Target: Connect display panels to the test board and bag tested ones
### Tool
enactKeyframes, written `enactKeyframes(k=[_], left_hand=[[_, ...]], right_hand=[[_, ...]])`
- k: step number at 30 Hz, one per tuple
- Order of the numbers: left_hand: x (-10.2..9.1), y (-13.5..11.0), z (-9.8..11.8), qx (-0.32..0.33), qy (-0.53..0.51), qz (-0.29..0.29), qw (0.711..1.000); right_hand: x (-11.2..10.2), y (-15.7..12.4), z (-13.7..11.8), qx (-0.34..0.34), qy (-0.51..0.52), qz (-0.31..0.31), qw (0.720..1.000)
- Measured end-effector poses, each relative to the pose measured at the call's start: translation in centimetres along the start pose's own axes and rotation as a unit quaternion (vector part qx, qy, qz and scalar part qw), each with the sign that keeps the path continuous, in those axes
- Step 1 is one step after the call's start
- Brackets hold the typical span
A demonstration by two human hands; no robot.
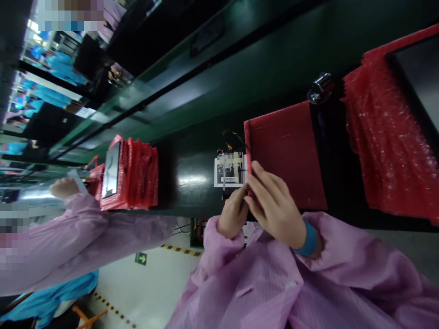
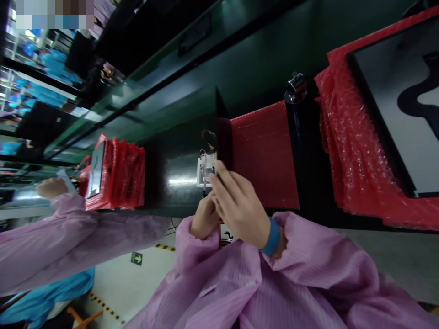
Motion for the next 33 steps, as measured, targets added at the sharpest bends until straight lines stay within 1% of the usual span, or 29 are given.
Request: enactKeyframes(k=[2,4,6,7,8,9,10,11,13,14,15,16,17,19,20,21,22,23,24,26,29,33], left_hand=[[-2.3,1.1,0.4,0.007,0.011,0.008,1.0],[-4.9,3.3,0.8,0.032,0.045,0.048,0.997],[-7.0,6.7,0.5,0.065,0.082,0.102,0.989],[-7.6,8.6,0.1,0.086,0.094,0.122,0.984],[-7.9,10.5,-0.5,0.102,0.104,0.127,0.981],[-7.7,12.3,-1.1,0.113,0.112,0.1,0.982],[-7.4,14.0,-1.8,0.111,0.116,0.055,0.986],[-6.9,15.3,-2.4,0.098,0.119,-0.004,0.988],[-6.0,16.8,-3.2,0.075,0.116,-0.121,0.983],[-5.6,16.9,-3.3,0.072,0.108,-0.164,0.978],[-5.5,16.9,-3.3,0.077,0.095,-0.193,0.973],[-5.4,16.6,-3.2,0.086,0.079,-0.21,0.971],[-5.4,16.3,-3.0,0.096,0.062,-0.218,0.969],[-5.4,15.7,-2.7,0.112,0.038,-0.222,0.968],[-5.4,15.5,-2.7,0.117,0.033,-0.22,0.968],[-5.3,15.3,-2.7,0.121,0.031,-0.216,0.968],[-5.2,15.2,-2.9,0.123,0.031,-0.21,0.969],[-5.0,15.1,-3.1,0.125,0.032,-0.202,0.971],[-4.9,15.1,-3.3,0.127,0.033,-0.193,0.973],[-4.6,15.0,-3.7,0.135,0.035,-0.176,0.975],[-4.3,14.9,-4.1,0.152,0.032,-0.156,0.976],[-4.2,14.8,-4.1,0.152,0.028,-0.133,0.979]], right_hand=[[-1.3,-1.5,1.6,0.08,0.012,0.02,0.997],[-2.3,-3.2,3.5,0.171,-0.008,0.026,0.985],[-2.7,-5.0,5.2,0.236,-0.03,0.014,0.971],[-2.8,-5.7,5.9,0.257,-0.039,0.001,0.966],[-2.8,-6.3,6.5,0.266,-0.049,-0.015,0.963],[-2.9,-6.6,6.8,0.264,-0.062,-0.029,0.962],[-3.0,-6.7,7.0,0.254,-0.082,-0.042,0.963],[-3.2,-6.6,7.0,0.239,-0.107,-0.053,0.964],[-3.5,-5.6,6.7,0.206,-0.151,-0.068,0.964],[-3.6,-4.6,6.5,0.191,-0.16,-0.074,0.966],[-3.4,-3.5,6.3,0.178,-0.153,-0.081,0.969],[-2.9,-2.1,6.2,0.164,-0.133,-0.09,0.973],[-2.2,-0.6,6.3,0.149,-0.105,-0.1,0.978],[0.1,2.5,6.7,0.124,-0.061,-0.129,0.982],[1.6,3.9,7.0,0.116,-0.039,-0.158,0.98],[3.1,5.1,7.3,0.107,-0.008,-0.199,0.974],[4.6,6.1,7.5,0.1,0.018,-0.246,0.964],[5.8,6.7,7.8,0.101,0.032,-0.279,0.954],[6.7,7.2,8.0,0.103,0.043,-0.301,0.947],[7.7,7.6,8.2,0.108,0.053,-0.309,0.943],[7.9,7.3,8.3,0.108,0.073,-0.288,0.949],[7.8,6.8,8.5,0.108,0.089,-0.274,0.951]])
Point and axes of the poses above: each hand's wrist, its own y-axis towards the middle knuckle, its own x-axis out of the palm, z = x × y, the point moved 3 cm from there along y, towards the middle knuckle, and after that the axes turned 7 degrees about -y, right-handed, at the moved point
